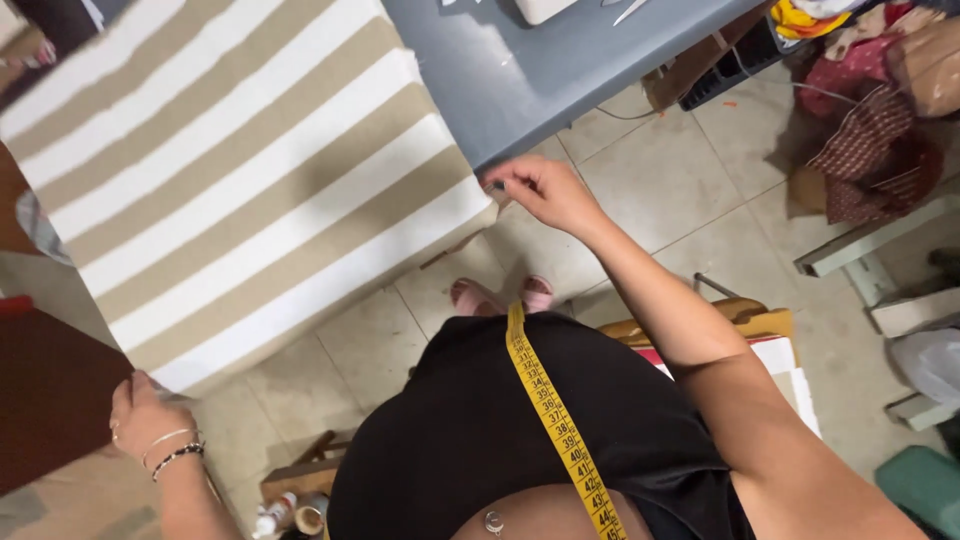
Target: Finalizing a cushion cover by gluing a label, pinning fabric, and sewing edges using a sewing machine.
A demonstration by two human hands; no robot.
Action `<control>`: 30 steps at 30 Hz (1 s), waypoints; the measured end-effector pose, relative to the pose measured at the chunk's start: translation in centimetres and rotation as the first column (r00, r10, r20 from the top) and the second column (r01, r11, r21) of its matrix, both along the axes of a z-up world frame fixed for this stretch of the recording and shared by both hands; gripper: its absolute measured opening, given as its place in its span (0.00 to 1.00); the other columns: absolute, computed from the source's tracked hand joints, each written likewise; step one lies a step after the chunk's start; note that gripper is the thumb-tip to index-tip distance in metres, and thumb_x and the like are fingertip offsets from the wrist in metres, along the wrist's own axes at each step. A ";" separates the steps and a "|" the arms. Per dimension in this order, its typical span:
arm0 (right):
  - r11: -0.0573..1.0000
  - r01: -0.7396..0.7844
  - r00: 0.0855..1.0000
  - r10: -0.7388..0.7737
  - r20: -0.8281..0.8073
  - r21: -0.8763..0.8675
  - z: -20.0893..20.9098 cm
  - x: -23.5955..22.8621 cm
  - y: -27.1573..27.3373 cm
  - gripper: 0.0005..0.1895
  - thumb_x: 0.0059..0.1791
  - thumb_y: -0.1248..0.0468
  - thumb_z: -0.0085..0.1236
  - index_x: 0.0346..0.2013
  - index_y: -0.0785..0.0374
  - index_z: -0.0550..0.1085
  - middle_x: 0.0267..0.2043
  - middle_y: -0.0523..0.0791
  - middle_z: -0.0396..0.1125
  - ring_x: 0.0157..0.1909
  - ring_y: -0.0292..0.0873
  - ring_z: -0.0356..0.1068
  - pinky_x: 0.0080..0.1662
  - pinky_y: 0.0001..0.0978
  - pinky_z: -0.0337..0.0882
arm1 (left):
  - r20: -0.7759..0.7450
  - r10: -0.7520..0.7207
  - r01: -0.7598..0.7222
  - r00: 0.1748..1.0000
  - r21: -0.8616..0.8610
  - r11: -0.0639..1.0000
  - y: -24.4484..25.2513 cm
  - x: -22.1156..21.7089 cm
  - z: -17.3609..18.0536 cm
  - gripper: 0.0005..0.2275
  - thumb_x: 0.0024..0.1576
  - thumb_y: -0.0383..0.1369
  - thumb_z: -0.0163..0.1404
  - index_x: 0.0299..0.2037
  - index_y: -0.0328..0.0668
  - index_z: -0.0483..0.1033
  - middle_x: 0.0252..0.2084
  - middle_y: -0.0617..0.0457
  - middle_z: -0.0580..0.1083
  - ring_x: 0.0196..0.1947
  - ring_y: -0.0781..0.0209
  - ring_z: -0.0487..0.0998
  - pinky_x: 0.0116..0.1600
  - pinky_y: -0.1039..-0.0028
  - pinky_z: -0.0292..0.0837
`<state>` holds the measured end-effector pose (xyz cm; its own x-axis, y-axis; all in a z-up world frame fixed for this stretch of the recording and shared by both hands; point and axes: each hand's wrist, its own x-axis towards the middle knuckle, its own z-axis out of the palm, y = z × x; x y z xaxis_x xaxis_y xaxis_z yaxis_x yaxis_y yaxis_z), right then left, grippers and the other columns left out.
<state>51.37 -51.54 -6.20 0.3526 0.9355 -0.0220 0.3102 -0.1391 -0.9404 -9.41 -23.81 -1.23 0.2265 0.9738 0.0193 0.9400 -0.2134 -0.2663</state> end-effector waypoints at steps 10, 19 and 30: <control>0.989 -0.009 0.999 0.017 -0.049 0.149 -2.2 0.1 11.5 0.36 0.60 0.41 0.41 0.76 0.60 0.54 0.73 0.59 0.54 0.73 0.63 0.57 0.72 0.53 0.56 | 0.248 -0.189 0.265 0.950 -0.324 0.908 1.6 20.8 3.3 0.31 0.66 0.55 0.30 0.79 0.55 0.48 0.78 0.34 0.49 0.76 0.29 0.48 0.71 0.31 0.43; 0.973 -0.134 0.984 0.153 -0.088 0.188 -2.9 -5.8 8.3 0.43 0.54 0.41 0.54 0.77 0.58 0.53 0.75 0.60 0.51 0.69 0.66 0.61 0.66 0.55 0.66 | 0.199 -0.203 0.260 0.959 -0.326 0.909 4.1 22.9 0.2 0.37 0.65 0.54 0.39 0.79 0.45 0.41 0.78 0.30 0.46 0.77 0.28 0.43 0.72 0.31 0.41; 0.957 0.155 0.977 -0.111 -0.184 0.245 -5.5 -4.0 12.7 0.23 0.55 0.74 0.48 0.66 0.59 0.70 0.56 0.53 0.72 0.57 0.54 0.73 0.56 0.43 0.75 | 0.303 -0.751 0.806 0.586 -0.131 0.577 -1.8 39.9 -2.5 0.27 0.64 0.47 0.45 0.75 0.59 0.61 0.77 0.48 0.55 0.76 0.41 0.52 0.73 0.42 0.40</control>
<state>47.37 -38.86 -11.71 0.4861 0.8621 0.1431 0.1418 0.0838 -0.9863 30.51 -25.64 -3.72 0.9166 0.3977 -0.0405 0.3995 -0.9147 0.0608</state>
